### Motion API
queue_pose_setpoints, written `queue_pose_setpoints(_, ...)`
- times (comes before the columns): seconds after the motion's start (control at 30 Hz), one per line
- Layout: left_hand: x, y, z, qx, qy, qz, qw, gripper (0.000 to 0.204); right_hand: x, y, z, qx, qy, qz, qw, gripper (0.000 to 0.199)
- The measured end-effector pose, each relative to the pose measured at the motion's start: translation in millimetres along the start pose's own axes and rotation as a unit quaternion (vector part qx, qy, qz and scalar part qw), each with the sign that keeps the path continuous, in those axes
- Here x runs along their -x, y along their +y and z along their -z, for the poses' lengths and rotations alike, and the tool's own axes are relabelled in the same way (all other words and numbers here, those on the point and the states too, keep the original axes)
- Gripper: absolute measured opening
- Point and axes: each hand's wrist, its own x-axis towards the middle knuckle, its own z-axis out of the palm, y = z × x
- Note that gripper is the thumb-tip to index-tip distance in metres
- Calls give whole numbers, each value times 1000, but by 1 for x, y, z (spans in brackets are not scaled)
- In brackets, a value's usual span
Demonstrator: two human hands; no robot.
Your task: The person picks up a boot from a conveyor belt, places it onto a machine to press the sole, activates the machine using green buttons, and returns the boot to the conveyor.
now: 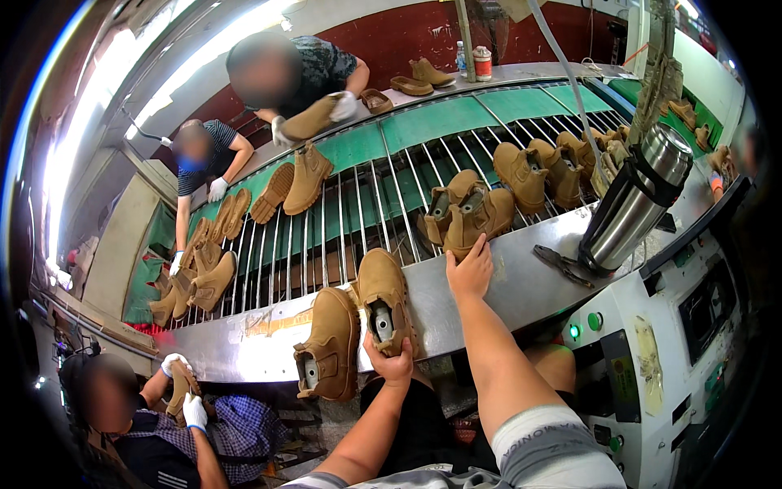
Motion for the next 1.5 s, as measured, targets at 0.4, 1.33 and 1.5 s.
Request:
queue_pose_setpoints(0.4,0,-1,-1,4,8,7,1000,78,-1,-2,2,0,-9,-20,1000,89)
queue_pose_setpoints(1.33,-123,-20,-112,47,-195,237,951,82,-100,60,-13,-325,-97,101,935,92)
queue_pose_setpoints(1.5,-151,-44,-172,14,-165,117,979,74,-124,62,-8,-338,-170,129,917,88)
